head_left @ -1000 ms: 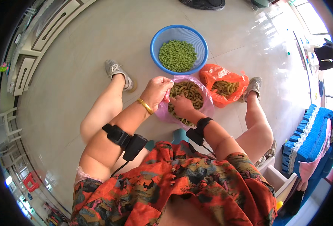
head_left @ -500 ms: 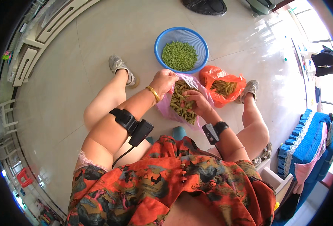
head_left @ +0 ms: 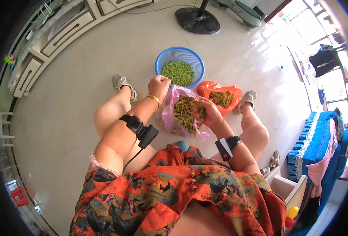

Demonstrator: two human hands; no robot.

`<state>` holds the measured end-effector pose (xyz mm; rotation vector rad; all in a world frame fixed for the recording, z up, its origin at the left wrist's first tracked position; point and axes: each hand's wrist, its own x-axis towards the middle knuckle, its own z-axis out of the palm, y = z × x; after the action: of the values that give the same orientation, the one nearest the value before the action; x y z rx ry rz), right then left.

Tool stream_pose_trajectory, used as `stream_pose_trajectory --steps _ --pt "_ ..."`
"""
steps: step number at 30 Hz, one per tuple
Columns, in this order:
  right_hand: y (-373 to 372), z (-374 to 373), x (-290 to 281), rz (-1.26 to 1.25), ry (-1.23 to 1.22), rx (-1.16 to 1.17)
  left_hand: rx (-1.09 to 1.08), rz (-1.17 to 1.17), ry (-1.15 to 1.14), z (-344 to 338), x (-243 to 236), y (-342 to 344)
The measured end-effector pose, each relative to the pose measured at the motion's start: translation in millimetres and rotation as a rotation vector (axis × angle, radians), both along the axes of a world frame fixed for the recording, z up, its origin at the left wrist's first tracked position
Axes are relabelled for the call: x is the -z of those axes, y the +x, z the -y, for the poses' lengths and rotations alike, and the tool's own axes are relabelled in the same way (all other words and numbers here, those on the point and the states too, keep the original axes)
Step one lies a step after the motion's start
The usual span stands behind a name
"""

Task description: Manually shell peas from their pods into a bowl while seated.

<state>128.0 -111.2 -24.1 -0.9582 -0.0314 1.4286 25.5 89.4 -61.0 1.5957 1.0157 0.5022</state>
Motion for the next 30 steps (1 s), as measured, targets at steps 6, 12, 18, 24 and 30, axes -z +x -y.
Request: stream_pose_trajectory --steps 6,12,18,24,30 --pt "-12 8 -42 0.116 -0.039 0.025 0.553 0.128 -0.393 53 -79 -17" --pt "-30 11 -77 0.248 -0.085 0.029 0.755 0.191 -0.188 74 -93 -37" --pt "-35 12 -98 0.303 -0.001 -0.076 0.718 0.239 -0.319 87 -116 -53" --pt "-43 15 -114 0.379 -0.024 -0.142 0.729 0.211 -0.305 91 -123 -62" --pt "-38 18 -111 0.604 -0.029 -0.209 0.696 0.107 -0.387 99 -139 -66"
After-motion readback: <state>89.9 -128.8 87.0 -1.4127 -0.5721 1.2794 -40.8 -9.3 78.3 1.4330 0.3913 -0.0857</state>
